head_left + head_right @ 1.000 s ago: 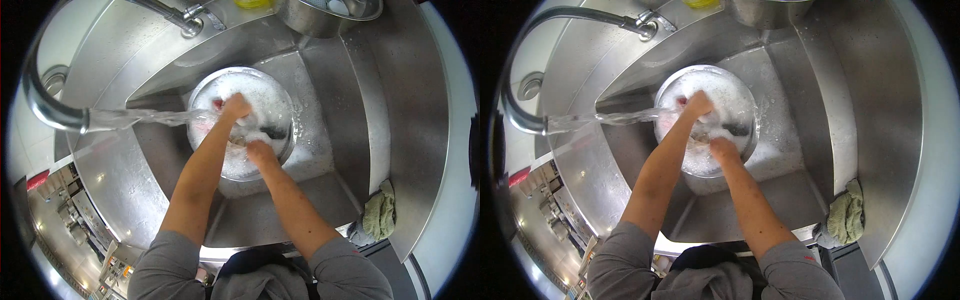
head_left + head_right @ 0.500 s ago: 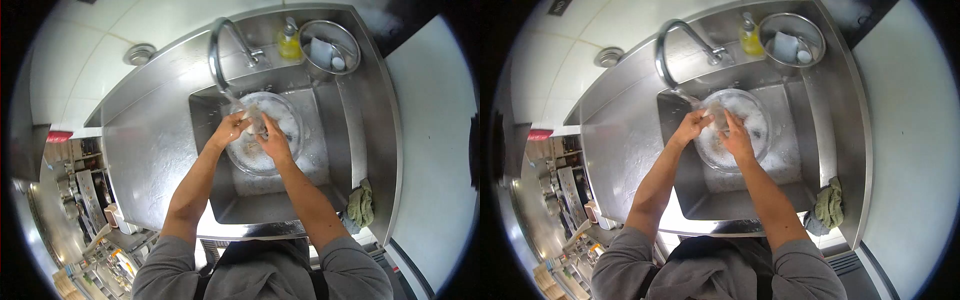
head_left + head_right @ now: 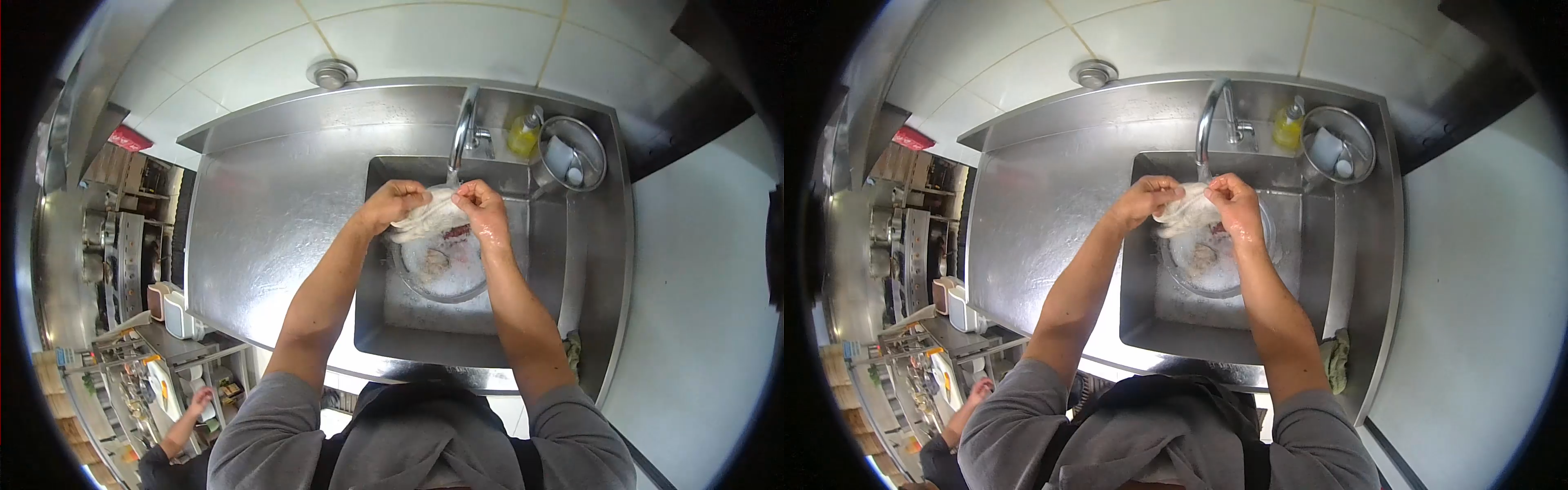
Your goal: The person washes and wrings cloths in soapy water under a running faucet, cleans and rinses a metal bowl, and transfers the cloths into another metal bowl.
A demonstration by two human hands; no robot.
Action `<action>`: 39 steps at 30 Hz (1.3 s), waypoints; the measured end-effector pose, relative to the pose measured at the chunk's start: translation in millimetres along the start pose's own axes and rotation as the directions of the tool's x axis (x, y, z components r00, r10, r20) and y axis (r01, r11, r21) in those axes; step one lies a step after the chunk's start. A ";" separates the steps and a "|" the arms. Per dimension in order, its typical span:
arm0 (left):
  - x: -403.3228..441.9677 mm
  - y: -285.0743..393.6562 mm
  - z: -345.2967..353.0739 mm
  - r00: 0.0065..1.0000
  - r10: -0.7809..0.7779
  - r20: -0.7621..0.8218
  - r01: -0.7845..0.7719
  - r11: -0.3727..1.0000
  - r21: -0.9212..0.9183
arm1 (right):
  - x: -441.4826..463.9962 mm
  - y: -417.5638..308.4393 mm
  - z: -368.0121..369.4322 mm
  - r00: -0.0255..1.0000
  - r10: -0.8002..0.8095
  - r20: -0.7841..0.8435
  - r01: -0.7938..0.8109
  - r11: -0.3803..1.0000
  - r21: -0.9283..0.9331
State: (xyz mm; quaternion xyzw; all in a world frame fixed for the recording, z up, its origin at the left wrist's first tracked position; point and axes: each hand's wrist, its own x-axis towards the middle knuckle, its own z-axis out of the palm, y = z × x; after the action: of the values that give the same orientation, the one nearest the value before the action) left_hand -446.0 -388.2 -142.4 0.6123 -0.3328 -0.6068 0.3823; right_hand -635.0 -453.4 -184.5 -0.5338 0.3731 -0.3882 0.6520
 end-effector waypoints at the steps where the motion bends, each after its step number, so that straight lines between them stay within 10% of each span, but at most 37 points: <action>1: -1.0 -3.2 1.6 1.000 0.019 -0.006 -0.019 1.000 -0.024 | 2.4 -1.4 1.6 0.999 -0.032 0.013 0.033 0.991 -0.128; 6: 2.2 -9.9 14.9 0.991 0.084 -0.108 -0.109 0.964 -0.244 | -1.8 -7.7 -5.8 0.983 -0.179 0.032 0.172 0.853 -0.493; 12: 7.4 10.1 41.0 0.990 0.132 -0.056 -0.143 0.943 -0.299 | -32.3 -11.2 13.8 0.988 -0.055 -0.141 0.010 0.955 -0.297; 17: 1.4 16.3 51.6 0.987 0.139 -0.080 -0.155 0.954 -0.256 | -35.2 -17.0 22.3 0.913 -0.398 -0.089 0.265 0.746 -0.611; 21: 0.5 7.6 50.1 0.987 0.125 -0.105 -0.149 0.954 -0.260 | -31.0 -18.7 5.5 0.973 -0.227 0.041 0.198 0.731 -0.654; 23: 2.9 3.2 47.6 0.985 0.123 -0.119 -0.154 0.942 -0.299 | -25.8 -11.9 1.2 0.997 -0.079 -0.027 0.066 0.943 -0.326; 30: 2.1 -1.2 46.0 0.976 0.170 -0.135 -0.205 0.925 -0.319 | -26.0 -25.7 14.0 0.968 -0.250 -0.002 0.220 0.856 -0.469; 33: 0.0 -1.1 45.2 0.977 0.160 -0.139 -0.199 0.916 -0.348 | -19.9 -28.1 8.7 0.988 -0.090 0.124 0.145 0.803 -0.578; 39: 8.8 -4.2 31.3 0.978 0.187 -0.091 -0.208 0.870 -0.447 | -16.9 -5.4 13.5 0.995 0.055 0.085 -0.053 0.998 -0.022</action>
State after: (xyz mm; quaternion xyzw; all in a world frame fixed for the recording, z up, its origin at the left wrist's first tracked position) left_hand -477.1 -395.9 -149.4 0.4824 -0.2340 -0.6114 0.5820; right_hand -630.5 -433.4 -175.9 -0.5460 0.3630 -0.3437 0.6723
